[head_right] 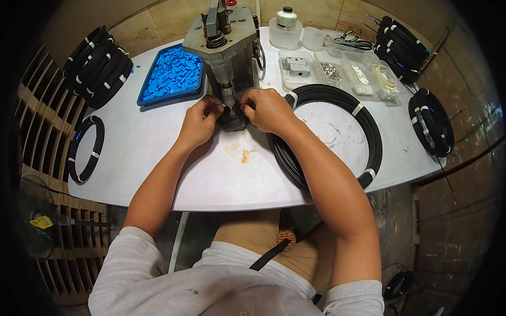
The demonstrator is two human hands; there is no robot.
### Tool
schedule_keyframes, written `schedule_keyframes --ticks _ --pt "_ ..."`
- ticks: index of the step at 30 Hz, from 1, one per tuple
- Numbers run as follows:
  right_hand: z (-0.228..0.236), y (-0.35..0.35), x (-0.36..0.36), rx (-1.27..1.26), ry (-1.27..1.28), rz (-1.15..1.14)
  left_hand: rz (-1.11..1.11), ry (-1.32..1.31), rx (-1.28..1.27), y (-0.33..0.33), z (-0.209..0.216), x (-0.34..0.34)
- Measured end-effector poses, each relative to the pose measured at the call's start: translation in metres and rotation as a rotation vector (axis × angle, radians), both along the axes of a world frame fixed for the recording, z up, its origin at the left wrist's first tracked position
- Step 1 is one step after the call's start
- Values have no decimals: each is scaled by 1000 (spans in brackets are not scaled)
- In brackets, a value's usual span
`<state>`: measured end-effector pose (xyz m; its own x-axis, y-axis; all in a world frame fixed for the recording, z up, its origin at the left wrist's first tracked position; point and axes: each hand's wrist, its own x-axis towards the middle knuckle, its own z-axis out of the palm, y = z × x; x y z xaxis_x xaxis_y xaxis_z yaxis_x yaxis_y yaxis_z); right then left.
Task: Using a crimping machine and manual dexterity to assemble connectors onto black cables.
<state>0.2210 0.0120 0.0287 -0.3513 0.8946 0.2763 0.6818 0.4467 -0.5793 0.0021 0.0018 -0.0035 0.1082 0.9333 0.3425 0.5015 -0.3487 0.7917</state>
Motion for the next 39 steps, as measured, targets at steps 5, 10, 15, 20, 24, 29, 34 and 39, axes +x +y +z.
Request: schedule_keyframes --ticks 5,10,15,20,24,29,34,39 --pt "0 0 0 7 -6 -3 -2 7 7 0 0 0" --pt "1 -1 0 -4 -20 -8 -6 -6 13 0 0 -1" --pt "2 -1 -1 -2 -21 -8 -12 -14 12 0 -1 -1" --pt "0 1 0 -11 -20 -11 -9 12 -12 -2 5 1" --pt "1 0 0 -1 -11 1 -15 6 -13 -2 4 0" --pt "0 0 0 -5 4 -4 -13 10 -25 -2 4 0" --pt "1 -1 -1 16 -18 -13 -22 -1 -32 -1 1 -1" --pt "0 -1 0 21 18 -1 -23 -16 -7 1 -3 -1"
